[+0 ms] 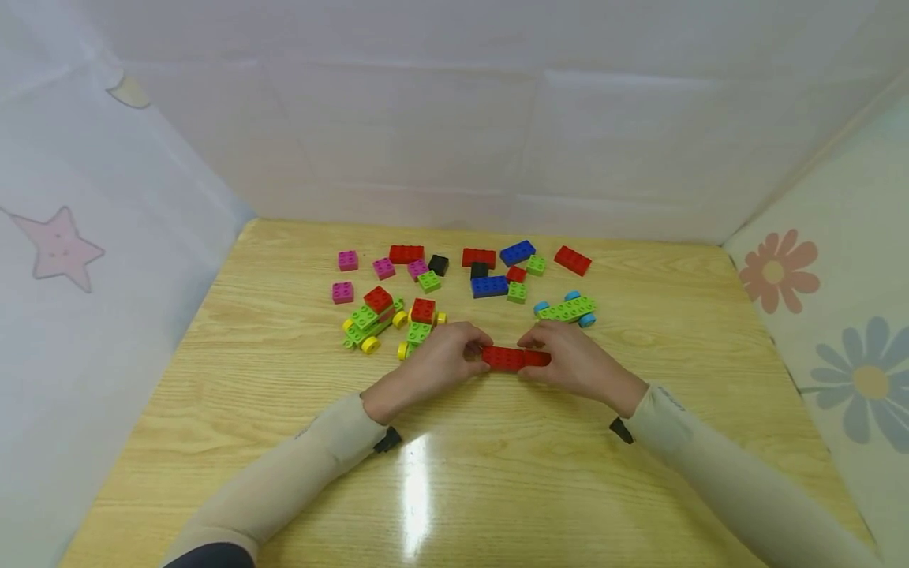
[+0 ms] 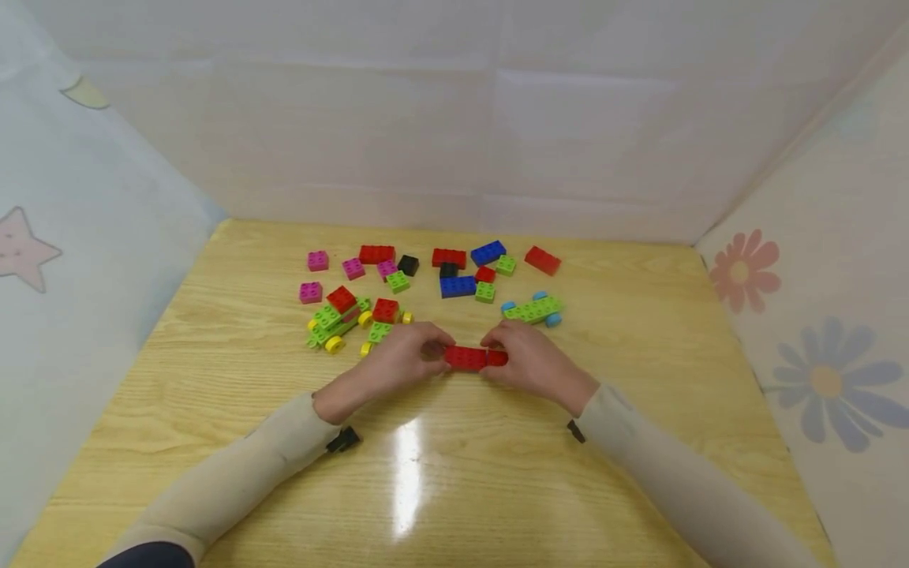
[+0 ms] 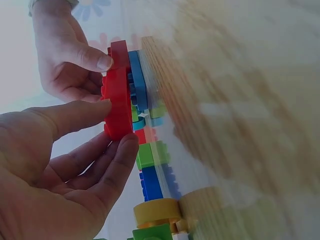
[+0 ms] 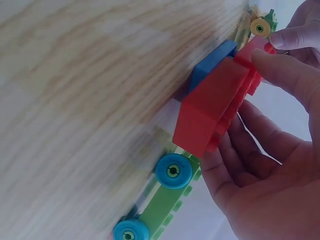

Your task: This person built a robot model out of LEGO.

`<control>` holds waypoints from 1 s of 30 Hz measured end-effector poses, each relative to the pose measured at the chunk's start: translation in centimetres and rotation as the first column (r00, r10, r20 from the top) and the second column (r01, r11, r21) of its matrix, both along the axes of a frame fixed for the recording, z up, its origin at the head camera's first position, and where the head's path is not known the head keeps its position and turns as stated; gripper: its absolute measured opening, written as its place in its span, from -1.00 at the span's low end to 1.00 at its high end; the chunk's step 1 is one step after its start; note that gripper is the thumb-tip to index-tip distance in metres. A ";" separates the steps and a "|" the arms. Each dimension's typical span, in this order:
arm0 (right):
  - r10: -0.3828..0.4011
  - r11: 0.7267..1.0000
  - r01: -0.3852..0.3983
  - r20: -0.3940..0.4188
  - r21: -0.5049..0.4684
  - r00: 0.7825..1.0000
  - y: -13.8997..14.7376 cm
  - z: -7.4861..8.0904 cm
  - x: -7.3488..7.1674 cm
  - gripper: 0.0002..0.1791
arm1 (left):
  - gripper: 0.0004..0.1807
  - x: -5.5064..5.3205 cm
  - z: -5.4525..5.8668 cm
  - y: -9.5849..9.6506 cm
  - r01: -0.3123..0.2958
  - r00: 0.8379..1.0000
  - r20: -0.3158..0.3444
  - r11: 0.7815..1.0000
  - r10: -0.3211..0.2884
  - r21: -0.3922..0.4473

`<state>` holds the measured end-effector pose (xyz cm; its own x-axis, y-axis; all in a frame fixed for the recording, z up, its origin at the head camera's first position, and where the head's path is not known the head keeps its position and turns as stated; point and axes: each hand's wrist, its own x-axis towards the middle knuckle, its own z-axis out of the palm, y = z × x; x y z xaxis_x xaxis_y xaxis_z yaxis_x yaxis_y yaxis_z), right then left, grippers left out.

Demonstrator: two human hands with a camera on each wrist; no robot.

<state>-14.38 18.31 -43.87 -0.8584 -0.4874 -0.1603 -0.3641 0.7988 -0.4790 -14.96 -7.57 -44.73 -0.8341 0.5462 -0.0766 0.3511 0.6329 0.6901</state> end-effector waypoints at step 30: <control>-0.001 0.999 0.001 -0.001 -0.040 1.000 0.3 -1.1 -0.1 -0.67 | -0.73 -0.4 -0.4 0.5 0.041 0.999 -0.014 0.999 -0.041 -0.024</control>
